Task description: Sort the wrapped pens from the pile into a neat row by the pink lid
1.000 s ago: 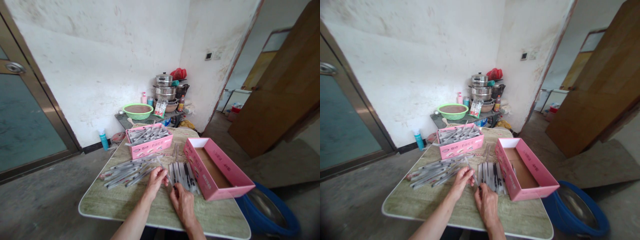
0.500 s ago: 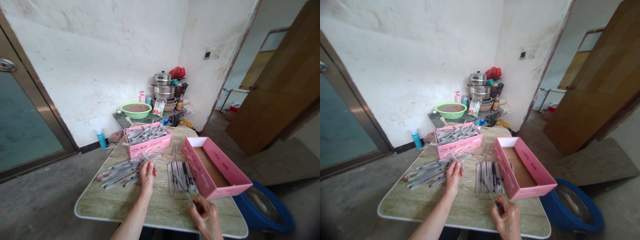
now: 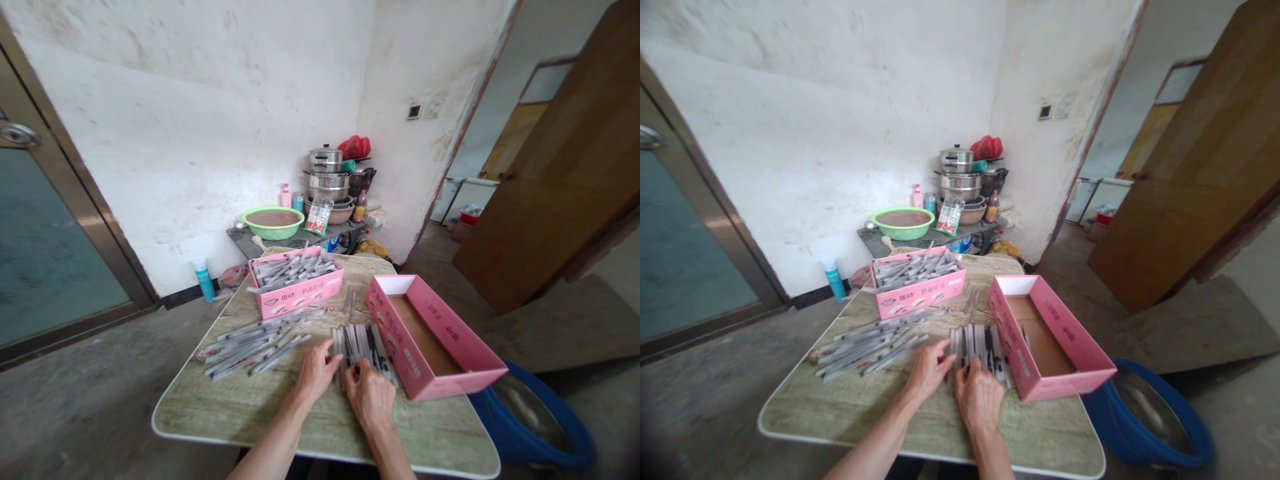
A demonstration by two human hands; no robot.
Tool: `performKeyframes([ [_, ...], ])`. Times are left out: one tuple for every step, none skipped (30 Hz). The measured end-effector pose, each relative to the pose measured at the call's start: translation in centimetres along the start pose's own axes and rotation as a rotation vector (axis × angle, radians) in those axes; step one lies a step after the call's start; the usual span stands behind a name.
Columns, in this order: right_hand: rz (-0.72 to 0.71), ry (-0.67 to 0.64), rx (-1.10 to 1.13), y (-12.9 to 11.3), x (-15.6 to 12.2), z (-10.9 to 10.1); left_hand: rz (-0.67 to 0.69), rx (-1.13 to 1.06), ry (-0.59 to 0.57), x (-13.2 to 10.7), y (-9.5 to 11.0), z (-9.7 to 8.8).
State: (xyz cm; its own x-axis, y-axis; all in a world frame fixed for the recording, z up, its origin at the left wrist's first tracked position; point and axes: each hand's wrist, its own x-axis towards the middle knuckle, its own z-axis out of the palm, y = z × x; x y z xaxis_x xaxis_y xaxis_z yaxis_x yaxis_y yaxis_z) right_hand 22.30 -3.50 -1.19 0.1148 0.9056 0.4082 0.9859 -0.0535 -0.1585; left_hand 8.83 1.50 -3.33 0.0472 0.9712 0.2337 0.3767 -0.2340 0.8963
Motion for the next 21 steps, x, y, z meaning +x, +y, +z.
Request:
performKeyframes([
  [-0.013,0.003,-0.001,-0.1,0.0,0.1,0.018,-0.002,-0.02,-0.1,0.0,0.0],
  [-0.026,0.008,0.001,-0.1,0.0,0.2,0.037,-0.002,-0.039,-0.1,0.0,0.0],
  [-0.037,0.014,0.004,-0.1,0.0,0.4,0.055,-0.002,-0.055,-0.2,0.0,0.0],
  [-0.043,0.023,0.008,-0.1,-0.1,0.5,0.067,-0.006,-0.068,-0.2,-0.1,0.1],
  [-0.048,0.034,0.013,-0.1,-0.2,0.7,0.073,-0.014,-0.076,-0.3,-0.1,0.1],
  [-0.05,0.047,0.016,0.0,-0.3,0.9,0.073,-0.026,-0.076,-0.3,-0.2,0.2],
  [-0.051,0.061,0.019,0.0,-0.4,1.0,0.07,-0.039,-0.071,-0.2,-0.2,0.2],
  [-0.049,0.075,0.021,0.0,-0.5,1.2,0.068,-0.05,-0.062,-0.2,-0.2,0.3],
  [-0.046,0.089,0.022,0.0,-0.6,1.3,0.068,-0.055,-0.052,-0.2,-0.2,0.3],
  [-0.043,0.104,0.021,0.0,-0.7,1.4,0.071,-0.052,-0.042,-0.1,-0.2,0.3],
  [-0.041,0.117,0.022,0.0,-0.8,1.4,0.077,-0.044,-0.032,-0.1,-0.2,0.2],
  [-0.043,0.127,0.023,0.1,-0.8,1.5,0.085,-0.031,-0.024,-0.1,-0.2,0.2],
  [-0.048,0.131,0.025,0.2,-0.9,1.5,0.096,-0.016,-0.017,-0.2,-0.2,0.2],
  [-0.056,0.132,0.026,0.3,-1.0,1.5,0.107,0.001,-0.012,-0.2,-0.2,0.2],
  [-0.068,0.131,0.028,0.4,-1.0,1.6,0.116,0.018,-0.012,-0.3,-0.1,0.2],
  [-0.079,0.13,0.03,0.5,-1.0,1.7,0.124,0.031,-0.014,-0.4,-0.1,0.2],
  [-0.089,0.134,0.032,0.6,-1.0,1.8,0.13,0.042,-0.017,-0.5,-0.1,0.1],
  [-0.097,0.14,0.036,0.7,-1.0,1.9,0.134,0.048,-0.019,-0.6,0.0,0.0],
  [-0.103,0.151,0.041,0.8,-1.0,2.0,0.14,0.051,-0.02,-0.7,0.1,-0.2],
  [-0.108,0.164,0.047,0.8,-1.0,2.2,0.147,0.057,-0.018,-0.7,0.3,-0.5],
  [-0.111,0.177,0.054,0.9,-1.0,2.2,0.151,0.073,-0.012,-0.7,0.4,-1.0],
])
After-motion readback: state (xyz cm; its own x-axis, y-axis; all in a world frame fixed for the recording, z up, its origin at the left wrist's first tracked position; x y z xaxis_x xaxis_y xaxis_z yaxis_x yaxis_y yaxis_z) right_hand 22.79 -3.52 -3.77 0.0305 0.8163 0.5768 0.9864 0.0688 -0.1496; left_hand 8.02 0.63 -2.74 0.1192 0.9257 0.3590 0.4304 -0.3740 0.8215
